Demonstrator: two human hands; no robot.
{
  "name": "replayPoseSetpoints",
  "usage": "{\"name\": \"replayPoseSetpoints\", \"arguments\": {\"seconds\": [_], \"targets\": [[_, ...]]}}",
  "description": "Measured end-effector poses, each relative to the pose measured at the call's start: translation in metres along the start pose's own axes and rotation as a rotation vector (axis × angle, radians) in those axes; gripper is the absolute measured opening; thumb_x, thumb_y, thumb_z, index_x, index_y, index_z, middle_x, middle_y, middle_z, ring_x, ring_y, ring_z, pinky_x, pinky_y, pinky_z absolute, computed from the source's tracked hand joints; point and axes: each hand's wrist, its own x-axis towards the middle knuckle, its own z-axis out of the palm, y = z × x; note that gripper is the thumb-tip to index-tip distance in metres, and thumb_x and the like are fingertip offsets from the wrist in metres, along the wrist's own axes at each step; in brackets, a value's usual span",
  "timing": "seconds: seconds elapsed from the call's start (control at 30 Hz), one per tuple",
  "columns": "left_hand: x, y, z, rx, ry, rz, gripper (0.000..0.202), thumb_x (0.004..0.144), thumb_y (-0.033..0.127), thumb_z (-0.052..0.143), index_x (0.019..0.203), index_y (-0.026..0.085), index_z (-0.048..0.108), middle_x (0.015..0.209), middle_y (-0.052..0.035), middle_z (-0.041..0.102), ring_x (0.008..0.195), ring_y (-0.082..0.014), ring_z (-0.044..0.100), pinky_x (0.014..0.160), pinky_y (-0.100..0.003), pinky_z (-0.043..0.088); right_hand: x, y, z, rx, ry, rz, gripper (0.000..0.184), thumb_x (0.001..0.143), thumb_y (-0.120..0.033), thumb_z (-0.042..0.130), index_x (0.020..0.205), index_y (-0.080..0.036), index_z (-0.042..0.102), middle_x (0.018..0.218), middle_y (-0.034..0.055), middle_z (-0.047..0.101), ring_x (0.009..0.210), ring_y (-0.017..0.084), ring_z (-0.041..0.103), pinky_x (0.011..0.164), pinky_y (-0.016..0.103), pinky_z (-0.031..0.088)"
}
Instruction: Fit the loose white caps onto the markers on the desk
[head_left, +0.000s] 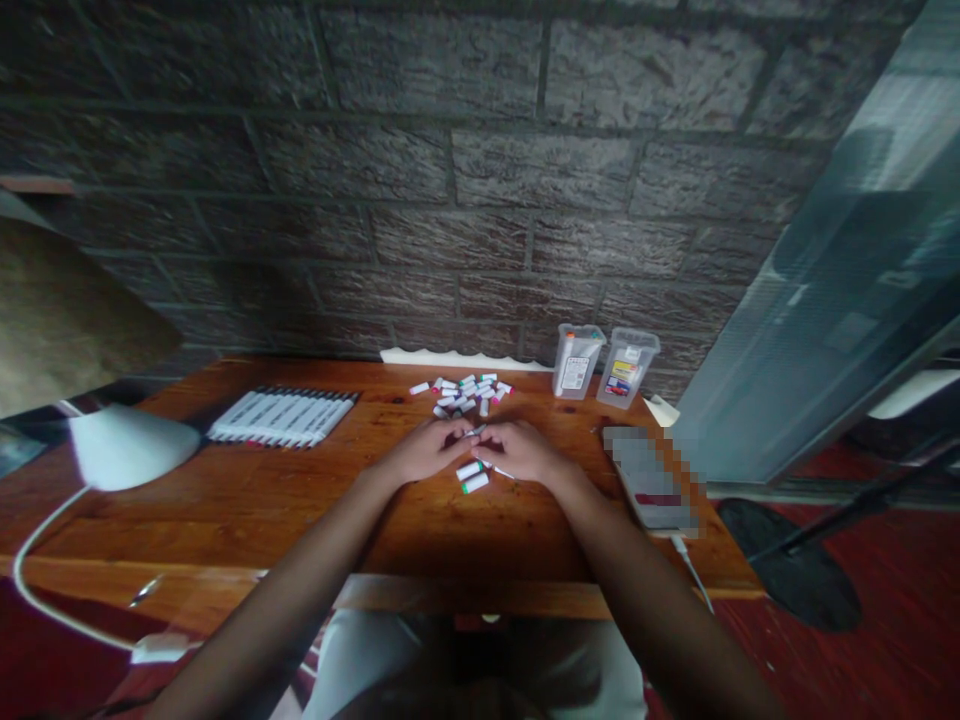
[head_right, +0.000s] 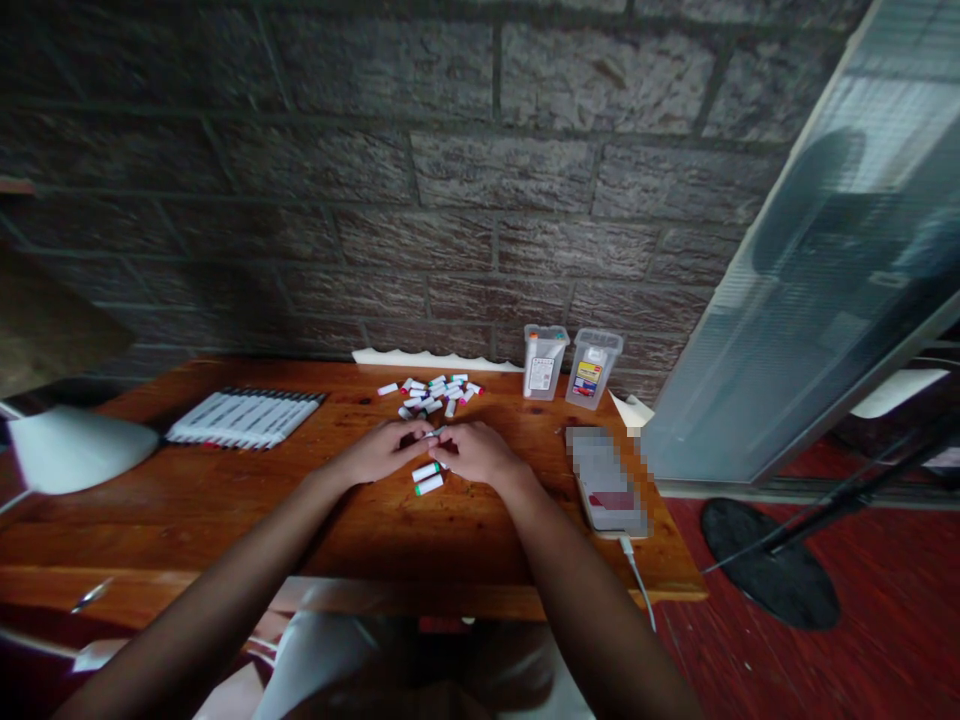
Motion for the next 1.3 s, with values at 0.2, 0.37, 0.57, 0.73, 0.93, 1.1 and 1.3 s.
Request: {"name": "replayPoseSetpoints", "arguments": {"seconds": [0.2,0.37,0.57,0.73,0.93,1.1,1.3], "targets": [[0.0,0.004,-0.001,0.022,0.0,0.015,0.037,0.095,0.046,0.047,0.093,0.015,0.066,0.08,-0.0012,0.064,0.073,-0.0113,0.054,0.068,-0.019,0.04,-0.003,-0.007,-0.002,-0.094,-0.011,-0.012,0.028,0.088,-0.036,0.058,0.107,-0.022,0.073,0.1,0.0045,0.075,0.089,0.017,0.068,0.078,0.024,0.045],[0.001,0.002,0.0,0.036,-0.01,0.009,0.039,0.095,0.048,0.046,0.094,0.015,0.066,0.079,-0.0013,0.063,0.072,-0.0117,0.054,0.068,-0.02,0.041,-0.004,-0.011,-0.005,-0.145,-0.031,0.004,0.029,0.09,-0.038,0.056,0.107,-0.021,0.073,0.1,0.0052,0.074,0.091,0.018,0.068,0.078,0.024,0.044],[0.002,0.004,-0.002,0.035,-0.021,-0.005,0.036,0.095,0.046,0.046,0.098,0.016,0.065,0.089,-0.0019,0.066,0.078,-0.0122,0.057,0.072,-0.02,0.043,-0.003,-0.011,-0.008,-0.187,-0.057,-0.017,0.031,0.091,-0.039,0.054,0.109,-0.021,0.072,0.101,0.0055,0.074,0.093,0.018,0.067,0.08,0.025,0.044],[0.002,0.005,-0.002,0.037,-0.025,-0.01,0.034,0.095,0.044,0.047,0.098,0.015,0.065,0.089,-0.0015,0.067,0.078,-0.0117,0.057,0.072,-0.019,0.042,-0.003,-0.011,-0.008,-0.19,-0.05,-0.017,0.03,0.09,-0.039,0.054,0.107,-0.021,0.072,0.097,0.0056,0.074,0.089,0.018,0.067,0.076,0.025,0.043],[0.002,0.003,-0.001,0.035,-0.027,-0.012,0.034,0.095,0.044,0.047,0.099,0.016,0.065,0.089,-0.0013,0.066,0.079,-0.012,0.058,0.074,-0.02,0.042,-0.004,-0.011,-0.008,-0.181,-0.048,-0.023,0.03,0.09,-0.039,0.054,0.106,-0.022,0.073,0.099,0.0047,0.074,0.089,0.017,0.067,0.076,0.023,0.043],[0.002,0.005,-0.002,0.049,-0.019,-0.02,0.036,0.095,0.046,0.047,0.098,0.016,0.066,0.088,-0.0014,0.066,0.078,-0.0123,0.057,0.073,-0.02,0.042,-0.004,-0.011,-0.007,-0.172,-0.044,-0.017,0.03,0.091,-0.038,0.055,0.107,-0.021,0.073,0.103,0.0054,0.074,0.093,0.017,0.068,0.08,0.024,0.043],[0.002,0.004,-0.001,0.042,-0.038,-0.01,0.039,0.095,0.049,0.045,0.097,0.015,0.065,0.084,-0.0014,0.066,0.075,-0.0119,0.057,0.071,-0.02,0.043,-0.005,-0.013,-0.008,-0.172,-0.051,-0.035,0.027,0.091,-0.036,0.055,0.105,-0.02,0.073,0.099,0.0061,0.074,0.088,0.017,0.068,0.076,0.024,0.043]]}}
